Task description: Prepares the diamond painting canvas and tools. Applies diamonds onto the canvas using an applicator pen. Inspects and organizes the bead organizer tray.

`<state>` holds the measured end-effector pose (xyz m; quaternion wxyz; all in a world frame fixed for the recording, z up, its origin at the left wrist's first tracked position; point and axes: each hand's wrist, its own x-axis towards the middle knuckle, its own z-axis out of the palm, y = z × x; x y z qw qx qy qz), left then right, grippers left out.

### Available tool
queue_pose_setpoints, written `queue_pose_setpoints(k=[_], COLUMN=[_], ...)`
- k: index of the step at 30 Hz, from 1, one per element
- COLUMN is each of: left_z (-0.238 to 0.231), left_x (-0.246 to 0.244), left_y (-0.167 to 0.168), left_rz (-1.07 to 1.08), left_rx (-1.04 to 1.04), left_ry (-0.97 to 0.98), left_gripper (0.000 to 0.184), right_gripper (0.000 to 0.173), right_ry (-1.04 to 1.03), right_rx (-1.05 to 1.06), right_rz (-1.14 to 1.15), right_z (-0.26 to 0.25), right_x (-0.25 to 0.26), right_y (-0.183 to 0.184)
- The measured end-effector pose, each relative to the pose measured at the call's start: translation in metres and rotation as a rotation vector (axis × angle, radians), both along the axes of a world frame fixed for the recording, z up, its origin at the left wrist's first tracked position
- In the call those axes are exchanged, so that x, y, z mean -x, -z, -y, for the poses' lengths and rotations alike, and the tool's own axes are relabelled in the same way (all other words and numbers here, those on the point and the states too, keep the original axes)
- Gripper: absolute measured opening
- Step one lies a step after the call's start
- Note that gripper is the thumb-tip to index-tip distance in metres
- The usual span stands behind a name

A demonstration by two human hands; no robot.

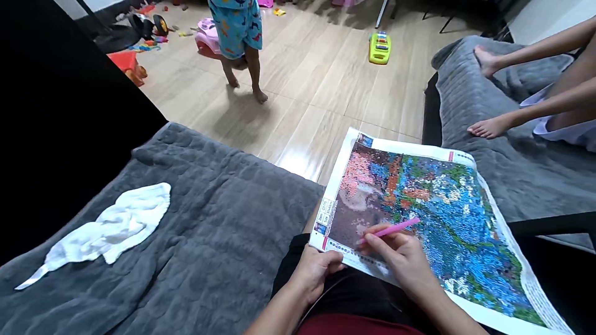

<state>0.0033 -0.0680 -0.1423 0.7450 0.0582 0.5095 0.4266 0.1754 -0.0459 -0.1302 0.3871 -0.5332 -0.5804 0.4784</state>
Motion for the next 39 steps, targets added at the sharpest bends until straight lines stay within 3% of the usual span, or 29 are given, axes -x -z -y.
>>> queue_pose_setpoints(k=[8, 39], left_z=[0.001, 0.003], left_x=[-0.001, 0.000], left_y=[0.002, 0.002], left_rz=[-0.023, -0.063], left_rx=[-0.034, -0.106], left_ry=[0.008, 0.049], left_gripper=[0.040, 0.038], right_gripper=[0.017, 0.019], right_ry=[-0.137, -0.249], right_rx=[-0.212, -0.437], right_rz=[0.131, 0.311], right_z=[0.006, 0.006], right_x=[0.005, 0.010], right_y=[0.009, 0.014])
